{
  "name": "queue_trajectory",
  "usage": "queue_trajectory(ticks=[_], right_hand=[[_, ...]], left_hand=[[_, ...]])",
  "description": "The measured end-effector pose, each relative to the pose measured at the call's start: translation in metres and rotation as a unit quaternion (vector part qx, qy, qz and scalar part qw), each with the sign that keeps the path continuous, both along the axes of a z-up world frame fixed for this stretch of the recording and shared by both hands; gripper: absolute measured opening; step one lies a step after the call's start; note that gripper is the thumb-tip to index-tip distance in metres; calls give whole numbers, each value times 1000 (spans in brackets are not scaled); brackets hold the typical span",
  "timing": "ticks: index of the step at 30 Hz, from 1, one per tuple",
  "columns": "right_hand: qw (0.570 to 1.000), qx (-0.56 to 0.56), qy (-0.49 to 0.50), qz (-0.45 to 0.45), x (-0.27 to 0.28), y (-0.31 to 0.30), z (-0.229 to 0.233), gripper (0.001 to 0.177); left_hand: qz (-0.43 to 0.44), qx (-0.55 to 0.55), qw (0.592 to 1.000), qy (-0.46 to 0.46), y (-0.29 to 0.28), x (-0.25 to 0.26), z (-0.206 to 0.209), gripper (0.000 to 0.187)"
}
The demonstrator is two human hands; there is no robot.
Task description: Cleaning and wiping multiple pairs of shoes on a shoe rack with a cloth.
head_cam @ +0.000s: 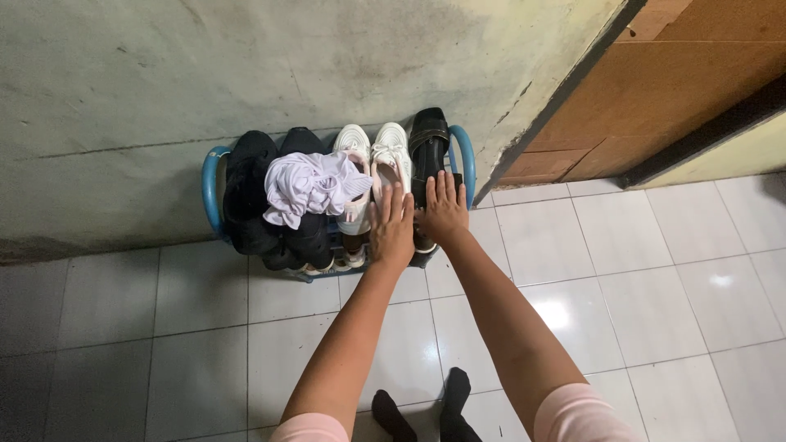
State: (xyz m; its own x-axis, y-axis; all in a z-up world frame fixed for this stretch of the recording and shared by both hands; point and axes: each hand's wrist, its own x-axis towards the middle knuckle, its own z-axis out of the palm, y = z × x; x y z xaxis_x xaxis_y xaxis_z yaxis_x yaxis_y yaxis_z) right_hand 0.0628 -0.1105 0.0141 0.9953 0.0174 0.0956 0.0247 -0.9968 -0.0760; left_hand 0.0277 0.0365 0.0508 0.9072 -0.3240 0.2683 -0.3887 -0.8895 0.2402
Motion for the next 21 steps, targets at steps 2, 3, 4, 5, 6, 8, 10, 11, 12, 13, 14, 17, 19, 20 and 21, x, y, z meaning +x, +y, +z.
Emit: queue_trajectory(ticks=[2,3,4,5,6,8,10,11,12,13,14,17,19,20,21], right_hand=[[999,11,-30,3,-7,11,5,81],[998,22,-60,5,-10,17,7,76],[998,21,-58,9,-20,24,3,76],[995,58,-71,25,-31,32,-2,71],[991,96,-83,42,-40,40,-7,66],[985,154,-63,56,-55,51,-8,63],[974,212,-40,71,-71,58,-7,60],[970,233,-15,74,-80,60,-6,59],[964,253,10,78,-88,61,-4,58],[964,253,12,85,-94,64,-10,58],[937,341,23,76,-97,66,-16,59],[820,563,95,38,-112,83,-19,64],[716,680,158,4,-124,93,-16,68],[668,714,211,8,-129,96,-12,71],[616,743,263,10,-133,99,-8,74]], left_hand=[[3,-3,1000,4,4,-2,1,64],[5,-7,1000,7,5,-3,3,68],[8,-8,1000,8,9,-9,-5,68],[13,-20,1000,-4,14,-14,-14,69],[18,-31,999,-17,18,-20,-22,71],[19,-36,999,-8,28,-31,-35,70],[21,-40,999,1,36,-45,-45,69],[13,-47,998,31,39,-52,-49,68],[5,-55,997,60,41,-58,-52,67],[13,-55,997,60,39,-63,-63,67],[25,-167,981,96,37,-65,-73,62],[61,-462,865,188,23,-84,-72,59],[84,-629,738,228,19,-92,-67,61],[92,-696,670,241,21,-90,-67,66],[97,-758,595,249,24,-89,-66,72]])
